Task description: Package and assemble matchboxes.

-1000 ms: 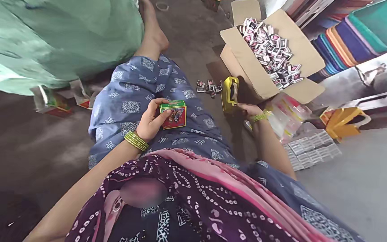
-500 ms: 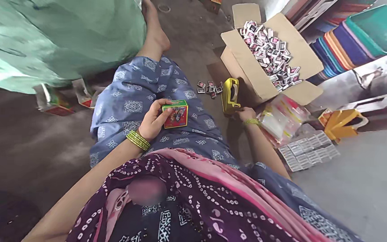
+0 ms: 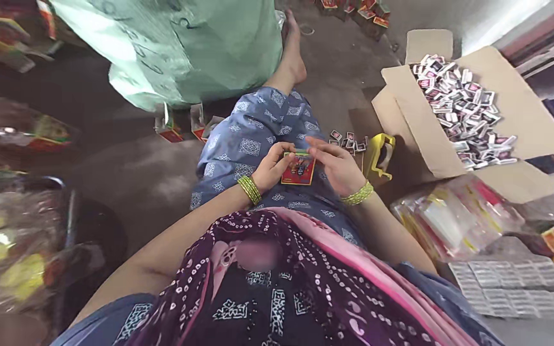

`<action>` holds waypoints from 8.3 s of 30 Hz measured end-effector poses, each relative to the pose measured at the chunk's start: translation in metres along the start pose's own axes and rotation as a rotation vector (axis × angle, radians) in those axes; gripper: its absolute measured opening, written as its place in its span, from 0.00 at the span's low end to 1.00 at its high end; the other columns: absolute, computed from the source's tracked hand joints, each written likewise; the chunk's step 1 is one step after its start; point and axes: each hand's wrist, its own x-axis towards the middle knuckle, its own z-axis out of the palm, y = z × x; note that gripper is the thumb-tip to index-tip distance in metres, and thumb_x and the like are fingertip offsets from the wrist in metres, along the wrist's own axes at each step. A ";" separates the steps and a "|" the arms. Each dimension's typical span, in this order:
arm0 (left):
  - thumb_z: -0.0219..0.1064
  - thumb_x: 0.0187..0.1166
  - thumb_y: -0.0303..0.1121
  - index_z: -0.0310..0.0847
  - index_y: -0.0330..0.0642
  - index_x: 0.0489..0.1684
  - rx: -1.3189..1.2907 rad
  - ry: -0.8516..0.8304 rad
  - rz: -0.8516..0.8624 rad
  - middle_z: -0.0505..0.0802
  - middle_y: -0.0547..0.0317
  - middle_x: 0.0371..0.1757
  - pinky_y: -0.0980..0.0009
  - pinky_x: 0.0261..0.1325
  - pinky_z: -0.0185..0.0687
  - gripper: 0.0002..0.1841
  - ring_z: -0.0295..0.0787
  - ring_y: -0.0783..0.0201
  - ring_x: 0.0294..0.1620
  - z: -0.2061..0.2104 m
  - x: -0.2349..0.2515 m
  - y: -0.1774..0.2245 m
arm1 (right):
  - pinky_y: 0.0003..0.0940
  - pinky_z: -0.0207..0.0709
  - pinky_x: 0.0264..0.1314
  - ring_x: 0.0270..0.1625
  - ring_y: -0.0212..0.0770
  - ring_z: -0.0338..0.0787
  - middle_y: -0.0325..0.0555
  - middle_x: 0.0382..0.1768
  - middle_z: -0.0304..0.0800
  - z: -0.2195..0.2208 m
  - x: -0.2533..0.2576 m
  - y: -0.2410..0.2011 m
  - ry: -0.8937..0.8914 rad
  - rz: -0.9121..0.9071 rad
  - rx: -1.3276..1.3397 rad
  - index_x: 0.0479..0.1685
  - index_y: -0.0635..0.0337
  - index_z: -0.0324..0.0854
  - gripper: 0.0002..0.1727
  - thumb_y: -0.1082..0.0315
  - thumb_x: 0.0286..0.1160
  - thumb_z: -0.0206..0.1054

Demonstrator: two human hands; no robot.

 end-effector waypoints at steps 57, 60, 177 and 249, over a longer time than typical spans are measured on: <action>0.66 0.84 0.36 0.92 0.42 0.54 0.923 0.478 -0.401 0.95 0.45 0.56 0.38 0.69 0.79 0.12 0.91 0.44 0.61 -0.209 -0.080 -0.011 | 0.53 0.87 0.52 0.48 0.51 0.92 0.56 0.47 0.91 -0.094 0.142 -0.141 -0.085 0.402 -0.786 0.56 0.67 0.84 0.21 0.56 0.77 0.71; 0.68 0.83 0.36 0.93 0.43 0.52 0.905 0.586 -0.336 0.95 0.47 0.53 0.39 0.65 0.81 0.11 0.92 0.47 0.56 -0.205 -0.088 0.016 | 0.53 0.91 0.48 0.46 0.53 0.95 0.63 0.53 0.89 -0.113 0.216 -0.231 0.577 -0.081 -0.562 0.68 0.69 0.75 0.32 0.57 0.68 0.74; 0.85 0.64 0.41 0.45 0.38 0.89 -0.016 -0.038 0.081 0.86 0.45 0.68 0.59 0.69 0.88 0.56 0.90 0.61 0.65 0.009 -0.004 0.009 | 0.40 0.84 0.73 0.69 0.42 0.88 0.56 0.73 0.82 -0.016 -0.010 0.042 -0.128 -0.379 -0.174 0.91 0.64 0.57 0.37 0.63 0.85 0.64; 0.61 0.83 0.35 0.71 0.43 0.70 -0.062 -0.030 -0.053 0.92 0.56 0.53 0.63 0.46 0.93 0.19 0.93 0.65 0.43 0.005 -0.002 0.002 | 0.55 0.75 0.77 0.70 0.54 0.86 0.60 0.65 0.88 -0.205 -0.028 0.040 0.786 0.159 -0.879 0.68 0.66 0.83 0.21 0.66 0.79 0.67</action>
